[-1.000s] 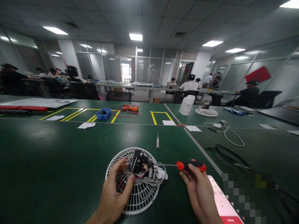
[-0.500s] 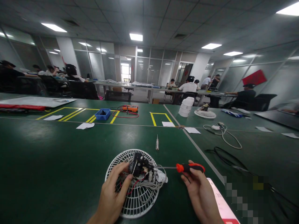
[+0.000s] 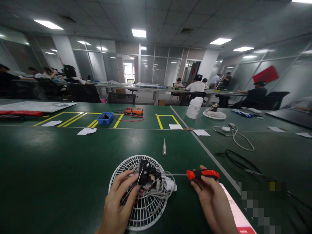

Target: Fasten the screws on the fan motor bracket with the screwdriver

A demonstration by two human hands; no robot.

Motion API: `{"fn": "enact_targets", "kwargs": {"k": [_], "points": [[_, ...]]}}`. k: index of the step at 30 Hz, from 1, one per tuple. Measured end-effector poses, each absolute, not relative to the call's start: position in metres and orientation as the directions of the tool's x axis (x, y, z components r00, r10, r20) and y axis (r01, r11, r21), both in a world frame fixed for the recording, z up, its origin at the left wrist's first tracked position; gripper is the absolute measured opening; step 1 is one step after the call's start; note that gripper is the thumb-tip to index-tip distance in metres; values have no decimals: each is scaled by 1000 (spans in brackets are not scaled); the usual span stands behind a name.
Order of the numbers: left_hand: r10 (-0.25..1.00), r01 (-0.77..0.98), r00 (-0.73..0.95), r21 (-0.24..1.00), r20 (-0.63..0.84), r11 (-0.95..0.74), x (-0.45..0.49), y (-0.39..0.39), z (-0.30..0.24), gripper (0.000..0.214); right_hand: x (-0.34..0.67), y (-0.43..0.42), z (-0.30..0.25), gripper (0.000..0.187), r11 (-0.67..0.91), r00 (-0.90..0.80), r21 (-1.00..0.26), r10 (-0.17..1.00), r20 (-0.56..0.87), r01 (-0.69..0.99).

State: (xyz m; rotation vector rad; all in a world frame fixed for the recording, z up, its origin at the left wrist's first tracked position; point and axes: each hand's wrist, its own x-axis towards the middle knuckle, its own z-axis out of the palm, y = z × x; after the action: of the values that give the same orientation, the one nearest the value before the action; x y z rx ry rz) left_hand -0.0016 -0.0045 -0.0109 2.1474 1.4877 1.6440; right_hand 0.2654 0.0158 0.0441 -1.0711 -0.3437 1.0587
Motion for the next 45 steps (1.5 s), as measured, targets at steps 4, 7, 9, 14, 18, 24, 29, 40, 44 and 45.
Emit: {"fn": "enact_targets", "kwargs": {"k": [4,7,9,14,18,24,29,40,44,45], "points": [[693,643,-21,540,721,-543,-1,-6,-7,27,262,16,44,61,110,510,-876,844,-168,-470],[697,638,-25,548,716,-541,0,-5,-4,28,260,16,46,62,100,506,-873,843,-181,-478],[703,638,-19,550,710,-539,0,-5,-3,30,261,15,47,60,87,505,-848,833,-226,-523],[714,655,27,527,700,-541,-1,-5,0,34,262,14,47,53,94,504,-822,827,-250,-561],[717,667,23,524,696,-530,0,-5,3,33,259,16,45,56,69,495,-844,834,-244,-532],[710,680,14,514,704,-523,2,-5,0,39,259,14,52,41,-30,409,-711,801,-438,-703],[698,670,-16,526,716,-524,2,-5,-7,47,259,14,53,47,-16,377,-653,806,-456,-757],[683,653,-51,542,729,-529,4,-14,-15,56,265,10,30,50,-78,388,-767,827,-407,-637],[681,598,-182,630,710,-497,17,-15,-14,59,271,8,24,49,-121,386,-800,827,-409,-587],[673,583,-209,643,709,-497,20,-15,-15,59,274,9,21,48,-118,400,-807,821,-407,-579]]}}
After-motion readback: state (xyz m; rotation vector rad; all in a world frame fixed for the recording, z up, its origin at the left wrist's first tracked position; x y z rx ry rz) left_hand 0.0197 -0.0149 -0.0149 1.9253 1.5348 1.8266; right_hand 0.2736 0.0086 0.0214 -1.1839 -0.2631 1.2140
